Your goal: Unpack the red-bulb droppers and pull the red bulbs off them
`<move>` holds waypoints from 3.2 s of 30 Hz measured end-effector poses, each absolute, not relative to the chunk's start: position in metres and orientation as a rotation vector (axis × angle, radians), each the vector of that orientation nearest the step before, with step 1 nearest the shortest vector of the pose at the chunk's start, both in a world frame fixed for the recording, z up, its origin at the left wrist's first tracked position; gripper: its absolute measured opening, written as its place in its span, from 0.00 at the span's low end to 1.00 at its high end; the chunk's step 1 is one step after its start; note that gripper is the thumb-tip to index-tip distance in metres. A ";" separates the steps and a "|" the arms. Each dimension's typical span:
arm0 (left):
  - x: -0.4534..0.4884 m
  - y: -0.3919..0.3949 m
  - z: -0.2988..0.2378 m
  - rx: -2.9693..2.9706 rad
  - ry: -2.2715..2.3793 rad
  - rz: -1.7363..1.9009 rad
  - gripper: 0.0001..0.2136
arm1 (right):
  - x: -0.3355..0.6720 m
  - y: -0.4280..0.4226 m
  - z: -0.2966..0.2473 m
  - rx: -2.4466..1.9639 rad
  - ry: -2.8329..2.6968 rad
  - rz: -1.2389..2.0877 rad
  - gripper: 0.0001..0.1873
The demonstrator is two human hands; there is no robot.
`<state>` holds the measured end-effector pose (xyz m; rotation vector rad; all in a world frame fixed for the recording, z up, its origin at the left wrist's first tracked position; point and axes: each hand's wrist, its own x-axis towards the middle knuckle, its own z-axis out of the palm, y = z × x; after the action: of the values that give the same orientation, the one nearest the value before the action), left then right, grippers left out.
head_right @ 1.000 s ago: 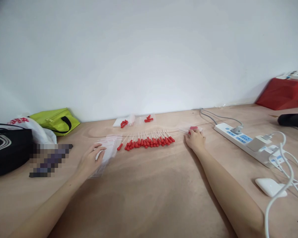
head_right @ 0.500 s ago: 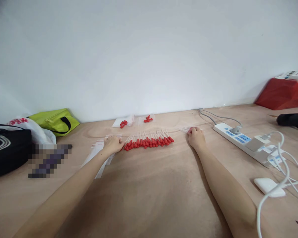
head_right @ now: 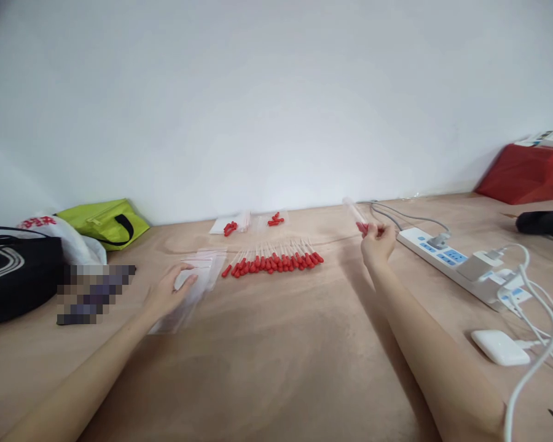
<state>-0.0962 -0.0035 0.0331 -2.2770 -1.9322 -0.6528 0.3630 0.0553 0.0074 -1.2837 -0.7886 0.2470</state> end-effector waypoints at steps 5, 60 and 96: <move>-0.109 0.011 0.016 -2.465 -2.054 -0.275 0.23 | 0.309 0.033 0.042 -1.026 -1.009 0.207 0.11; 0.042 -0.012 0.023 -2.793 -0.541 -0.541 0.10 | 0.244 -0.043 -0.002 -0.883 -2.308 0.265 0.06; 0.044 -0.013 0.028 -2.826 -0.195 -0.412 0.19 | 0.233 -0.033 -0.005 -0.709 -2.614 -0.205 0.18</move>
<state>0.0442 -0.0132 0.0282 -2.8257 -0.1952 -0.4125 0.2332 -0.0329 -0.0045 -0.7094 -2.6144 -0.2050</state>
